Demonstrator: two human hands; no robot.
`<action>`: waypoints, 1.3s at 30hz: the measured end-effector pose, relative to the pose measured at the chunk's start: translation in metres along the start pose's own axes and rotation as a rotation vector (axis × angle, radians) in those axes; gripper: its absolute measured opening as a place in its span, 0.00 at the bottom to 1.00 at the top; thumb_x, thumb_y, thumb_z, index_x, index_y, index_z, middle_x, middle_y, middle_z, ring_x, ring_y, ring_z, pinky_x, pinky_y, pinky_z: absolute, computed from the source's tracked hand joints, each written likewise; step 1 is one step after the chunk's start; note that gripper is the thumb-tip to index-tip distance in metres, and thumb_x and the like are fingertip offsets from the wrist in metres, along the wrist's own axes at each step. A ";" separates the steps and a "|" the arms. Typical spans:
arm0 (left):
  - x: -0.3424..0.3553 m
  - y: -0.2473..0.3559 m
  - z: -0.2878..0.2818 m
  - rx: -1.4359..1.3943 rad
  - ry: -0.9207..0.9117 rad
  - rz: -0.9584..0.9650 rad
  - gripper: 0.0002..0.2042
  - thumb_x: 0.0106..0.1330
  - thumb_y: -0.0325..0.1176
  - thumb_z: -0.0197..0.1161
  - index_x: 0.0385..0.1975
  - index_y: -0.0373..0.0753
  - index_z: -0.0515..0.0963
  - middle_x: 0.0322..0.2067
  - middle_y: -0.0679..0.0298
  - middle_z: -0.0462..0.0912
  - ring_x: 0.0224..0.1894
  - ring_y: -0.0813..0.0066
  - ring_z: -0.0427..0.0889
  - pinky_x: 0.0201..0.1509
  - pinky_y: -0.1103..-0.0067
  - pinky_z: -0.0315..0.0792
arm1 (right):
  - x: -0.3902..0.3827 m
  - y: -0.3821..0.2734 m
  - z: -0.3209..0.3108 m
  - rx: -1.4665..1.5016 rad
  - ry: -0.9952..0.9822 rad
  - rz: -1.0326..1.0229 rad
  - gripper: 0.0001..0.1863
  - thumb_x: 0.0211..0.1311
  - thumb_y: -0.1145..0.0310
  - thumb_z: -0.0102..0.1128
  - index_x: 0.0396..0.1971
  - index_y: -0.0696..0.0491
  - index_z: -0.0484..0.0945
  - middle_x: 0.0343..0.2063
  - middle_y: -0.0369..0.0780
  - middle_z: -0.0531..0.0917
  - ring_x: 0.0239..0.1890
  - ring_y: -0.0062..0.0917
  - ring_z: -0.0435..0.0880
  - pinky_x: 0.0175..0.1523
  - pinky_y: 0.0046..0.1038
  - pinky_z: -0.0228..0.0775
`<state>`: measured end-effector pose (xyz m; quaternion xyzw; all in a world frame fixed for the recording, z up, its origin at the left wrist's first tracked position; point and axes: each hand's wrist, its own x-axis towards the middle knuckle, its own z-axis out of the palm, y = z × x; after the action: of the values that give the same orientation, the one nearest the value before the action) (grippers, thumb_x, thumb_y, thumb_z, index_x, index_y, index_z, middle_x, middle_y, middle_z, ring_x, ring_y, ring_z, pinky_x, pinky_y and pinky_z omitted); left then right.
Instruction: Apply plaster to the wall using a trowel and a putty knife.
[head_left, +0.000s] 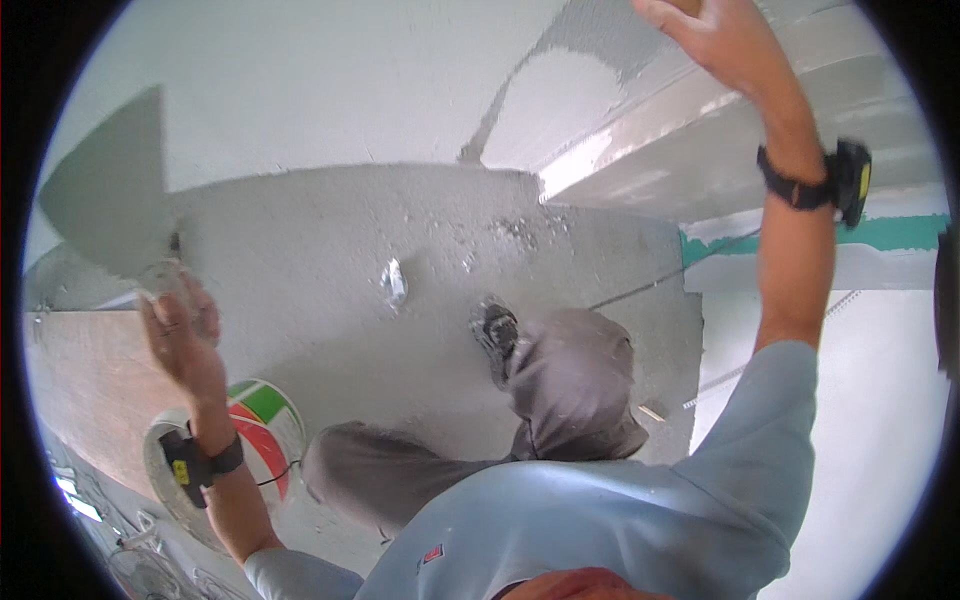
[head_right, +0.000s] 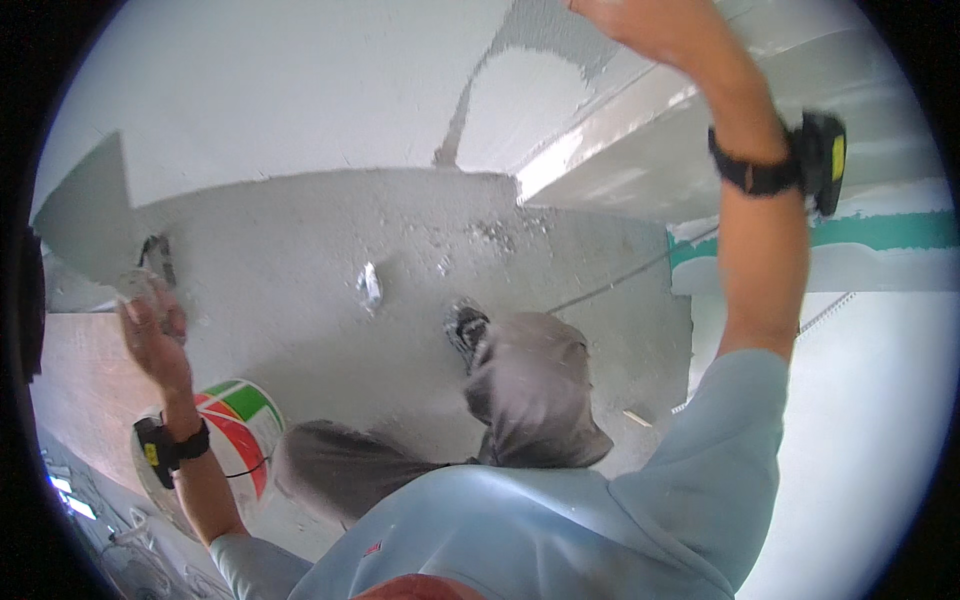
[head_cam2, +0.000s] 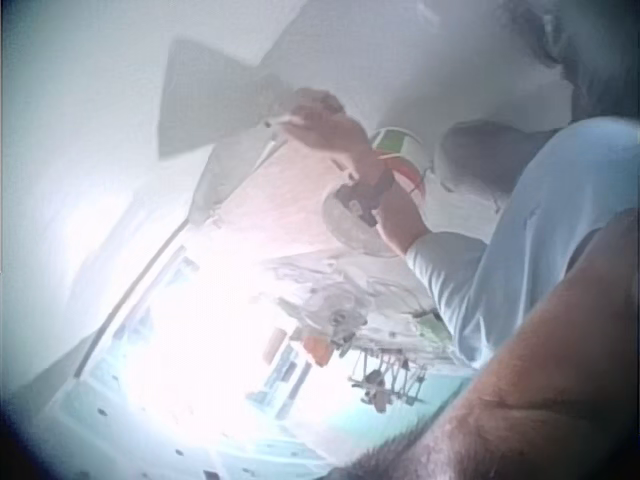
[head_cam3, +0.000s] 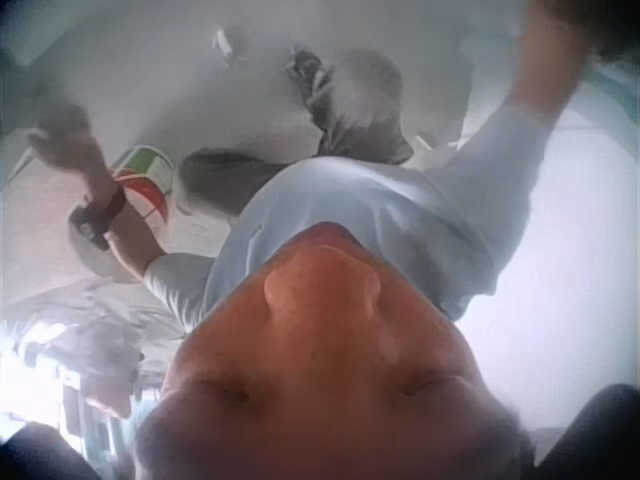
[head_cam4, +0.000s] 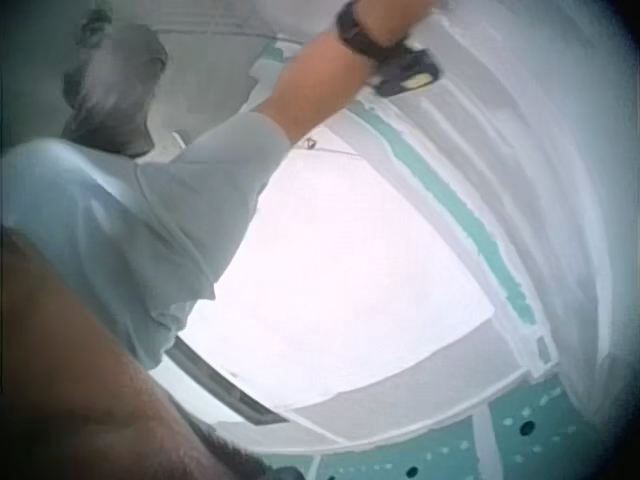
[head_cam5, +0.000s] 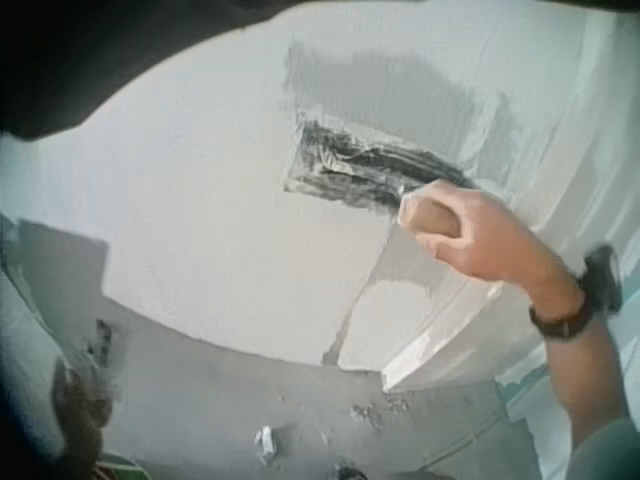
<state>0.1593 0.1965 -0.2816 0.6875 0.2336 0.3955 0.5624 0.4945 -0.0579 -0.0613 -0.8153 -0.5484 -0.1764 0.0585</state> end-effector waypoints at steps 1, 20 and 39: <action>0.002 0.006 0.006 -0.029 0.050 -0.016 0.20 0.64 0.50 0.44 0.40 0.37 0.66 0.23 0.69 0.67 0.20 0.86 0.62 0.19 0.89 0.55 | -0.002 -0.006 -0.001 0.039 0.331 -0.029 0.14 0.47 0.73 0.53 0.36 0.61 0.70 0.31 0.48 0.77 0.30 0.33 0.75 0.35 0.33 0.65; -0.026 0.119 0.085 0.004 -1.192 -0.215 0.23 0.64 0.53 0.42 0.30 0.34 0.68 0.16 0.71 0.62 0.17 0.86 0.58 0.18 0.86 0.54 | -0.063 -0.071 -0.033 1.760 0.568 0.639 0.19 0.61 0.54 0.33 0.35 0.53 0.68 0.24 0.36 0.76 0.23 0.23 0.76 0.22 0.24 0.67; 0.047 0.094 0.130 0.100 -0.618 0.369 0.09 0.64 0.30 0.44 0.39 0.34 0.65 0.31 0.60 0.68 0.29 0.73 0.71 0.31 0.79 0.68 | -0.094 -0.195 0.135 2.520 0.501 0.434 0.19 0.60 0.56 0.42 0.40 0.55 0.70 0.35 0.40 0.78 0.34 0.28 0.79 0.36 0.28 0.76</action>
<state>0.2794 0.1317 -0.1850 0.8318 -0.0563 0.2520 0.4913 0.3144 -0.0252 -0.2389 -0.2165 -0.1676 0.3229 0.9060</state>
